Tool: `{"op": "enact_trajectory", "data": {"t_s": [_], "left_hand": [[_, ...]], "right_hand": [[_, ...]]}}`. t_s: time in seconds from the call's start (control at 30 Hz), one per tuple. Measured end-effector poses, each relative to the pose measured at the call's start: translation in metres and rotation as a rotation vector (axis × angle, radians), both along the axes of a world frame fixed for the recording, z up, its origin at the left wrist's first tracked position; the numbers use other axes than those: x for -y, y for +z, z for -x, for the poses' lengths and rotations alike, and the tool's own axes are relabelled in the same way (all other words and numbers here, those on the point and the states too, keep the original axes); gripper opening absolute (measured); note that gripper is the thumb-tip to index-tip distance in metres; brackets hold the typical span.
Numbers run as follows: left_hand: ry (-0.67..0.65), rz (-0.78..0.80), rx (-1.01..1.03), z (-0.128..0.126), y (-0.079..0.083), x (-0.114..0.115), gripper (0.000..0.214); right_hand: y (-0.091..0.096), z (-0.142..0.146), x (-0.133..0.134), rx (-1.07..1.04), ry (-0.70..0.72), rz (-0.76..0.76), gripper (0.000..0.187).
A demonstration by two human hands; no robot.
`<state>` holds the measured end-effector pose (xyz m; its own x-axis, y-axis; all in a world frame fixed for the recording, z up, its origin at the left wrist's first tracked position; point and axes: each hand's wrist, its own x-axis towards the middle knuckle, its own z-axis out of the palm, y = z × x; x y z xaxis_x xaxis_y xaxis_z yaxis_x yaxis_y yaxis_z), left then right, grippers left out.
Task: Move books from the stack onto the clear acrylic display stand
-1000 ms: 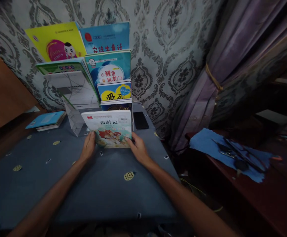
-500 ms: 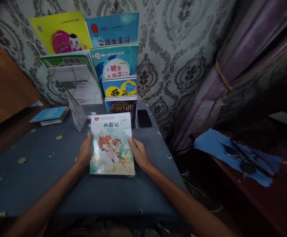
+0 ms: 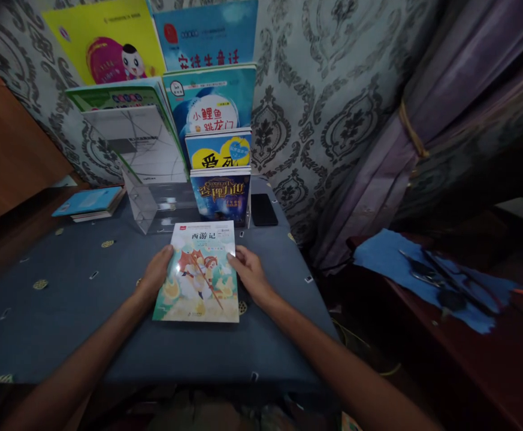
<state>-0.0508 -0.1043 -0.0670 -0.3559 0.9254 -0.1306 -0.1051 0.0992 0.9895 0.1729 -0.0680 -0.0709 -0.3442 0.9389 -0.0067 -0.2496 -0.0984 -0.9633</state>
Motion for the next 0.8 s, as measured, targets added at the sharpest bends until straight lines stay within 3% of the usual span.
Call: {"op": "enact_trajectory", "data": {"t_s": [0.13, 0.27, 0.33, 0.43, 0.57, 0.67, 0.8], "left_hand": [[-0.022, 0.103, -0.001, 0.001, -0.001, -0.001, 0.054], [-0.166, 0.084, -0.145, 0.016, -0.003, 0.001, 0.070], [-0.259, 0.094, -0.344, 0.024, 0.000, 0.002, 0.064], [-0.357, 0.156, -0.807, 0.031, 0.013, 0.003, 0.046], [-0.302, 0.224, -1.429, 0.024, 0.032, 0.000, 0.032], [-0.325, 0.104, -1.604, 0.018, 0.034, -0.007, 0.031], [-0.377, -0.053, -1.607, 0.019, 0.014, -0.018, 0.034]], "right_hand": [[-0.010, -0.004, -0.007, 0.062, -0.001, 0.003, 0.049], [-0.019, -0.007, -0.011, 0.194, 0.033, -0.026, 0.046], [-0.021, -0.009, -0.013, 0.254, 0.040, -0.045, 0.045], [-0.023, -0.010, -0.016, 0.290, 0.062, -0.066, 0.043], [-0.023, -0.010, -0.018, 0.364, 0.069, -0.097, 0.046], [-0.021, -0.013, -0.020, 0.465, 0.077, -0.153, 0.045], [-0.011, -0.021, -0.022, 0.796, 0.002, -0.359, 0.029]]}}
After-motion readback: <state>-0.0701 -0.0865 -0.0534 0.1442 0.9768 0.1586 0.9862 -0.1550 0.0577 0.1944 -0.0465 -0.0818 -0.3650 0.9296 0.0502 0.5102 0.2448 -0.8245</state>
